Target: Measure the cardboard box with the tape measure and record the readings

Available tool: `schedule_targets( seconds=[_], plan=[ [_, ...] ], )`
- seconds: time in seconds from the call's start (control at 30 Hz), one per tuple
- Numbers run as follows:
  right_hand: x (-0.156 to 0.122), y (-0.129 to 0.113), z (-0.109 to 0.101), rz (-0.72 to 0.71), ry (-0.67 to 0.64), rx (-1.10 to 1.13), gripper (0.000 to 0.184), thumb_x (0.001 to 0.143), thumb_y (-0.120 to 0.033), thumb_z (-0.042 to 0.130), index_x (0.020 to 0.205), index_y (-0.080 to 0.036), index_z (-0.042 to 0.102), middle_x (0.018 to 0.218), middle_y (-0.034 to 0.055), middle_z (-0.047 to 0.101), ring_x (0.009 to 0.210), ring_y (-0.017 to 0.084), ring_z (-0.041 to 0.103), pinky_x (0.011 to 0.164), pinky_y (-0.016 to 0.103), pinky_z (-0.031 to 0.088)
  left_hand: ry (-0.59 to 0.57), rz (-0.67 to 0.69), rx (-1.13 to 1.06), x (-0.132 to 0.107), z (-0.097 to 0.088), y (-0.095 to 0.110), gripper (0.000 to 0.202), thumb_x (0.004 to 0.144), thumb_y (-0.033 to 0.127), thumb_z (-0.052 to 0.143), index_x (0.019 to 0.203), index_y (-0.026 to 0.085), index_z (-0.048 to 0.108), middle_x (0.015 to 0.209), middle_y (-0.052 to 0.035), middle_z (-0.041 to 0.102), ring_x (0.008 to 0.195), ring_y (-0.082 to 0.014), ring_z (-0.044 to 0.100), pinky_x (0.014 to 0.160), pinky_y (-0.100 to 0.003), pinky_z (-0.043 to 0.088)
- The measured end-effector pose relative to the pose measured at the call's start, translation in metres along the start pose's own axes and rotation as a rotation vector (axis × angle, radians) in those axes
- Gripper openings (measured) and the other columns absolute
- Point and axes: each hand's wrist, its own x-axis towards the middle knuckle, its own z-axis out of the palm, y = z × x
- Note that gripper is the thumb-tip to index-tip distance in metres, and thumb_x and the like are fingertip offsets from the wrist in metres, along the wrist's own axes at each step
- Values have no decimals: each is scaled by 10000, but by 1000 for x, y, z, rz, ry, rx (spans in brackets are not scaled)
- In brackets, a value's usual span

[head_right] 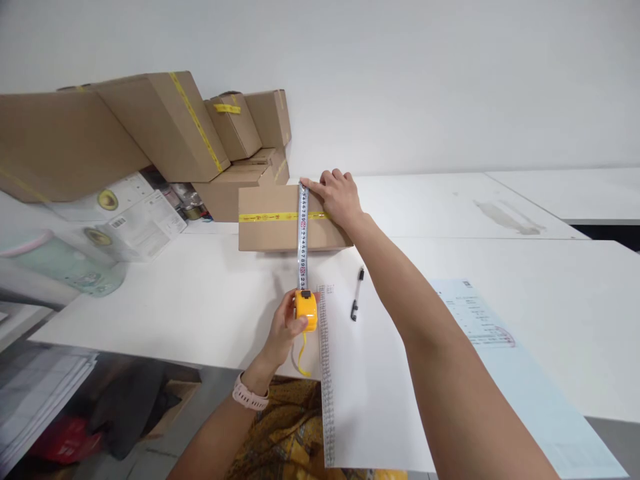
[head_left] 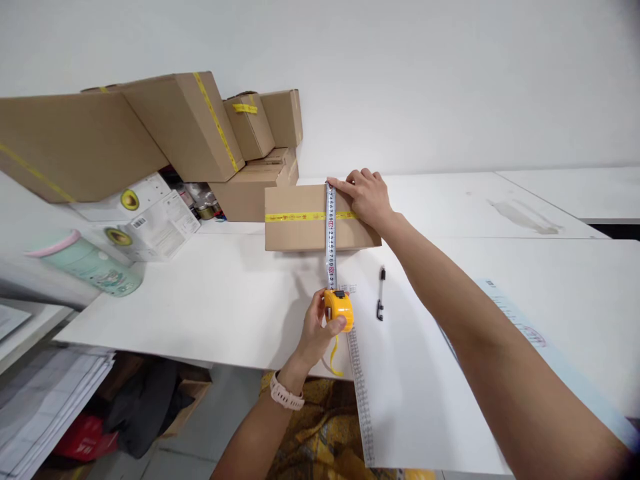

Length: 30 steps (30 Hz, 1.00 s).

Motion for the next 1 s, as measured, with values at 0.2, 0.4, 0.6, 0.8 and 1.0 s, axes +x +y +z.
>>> schedule_targets(
  seconds=[0.2,0.4,0.6,0.8,1.0],
  plan=[
    [-1,3,4,-40,27,-32,527,957,-198,471,1450,-373,539,1088,96,595,947,267,425,798,397,302,35,-5,22,2,-4,-8,655,687,495,824,1201,183,564,1161,-129,676,1106,-292,629,914,-383,507],
    [-1,4,6,-46,40,-33,512,961,-207,474,1438,-379,545,1076,92,585,939,266,414,785,390,297,13,-18,23,2,-6,-10,641,712,455,809,1228,189,537,1217,-141,664,1155,-301,617,919,-388,505],
    [0,4,8,-27,53,-39,517,969,-159,408,1405,-377,578,1070,90,591,932,263,418,784,395,294,15,-25,24,2,-7,-12,642,713,442,808,1236,193,532,1215,-136,663,1172,-303,616,933,-393,505],
    [0,3,6,-34,50,-32,500,959,-194,455,1414,-366,570,1068,95,586,938,267,417,784,395,292,0,-27,7,-1,-4,-7,650,704,478,816,1220,184,552,1204,-139,677,1122,-284,631,890,-364,522],
    [0,2,3,-20,16,-27,505,957,-214,473,1423,-391,551,1087,90,580,947,267,411,791,395,286,-10,-34,-15,-3,-1,-6,664,697,505,818,1209,180,548,1210,-146,673,1072,-279,637,807,-357,559]
  ],
)
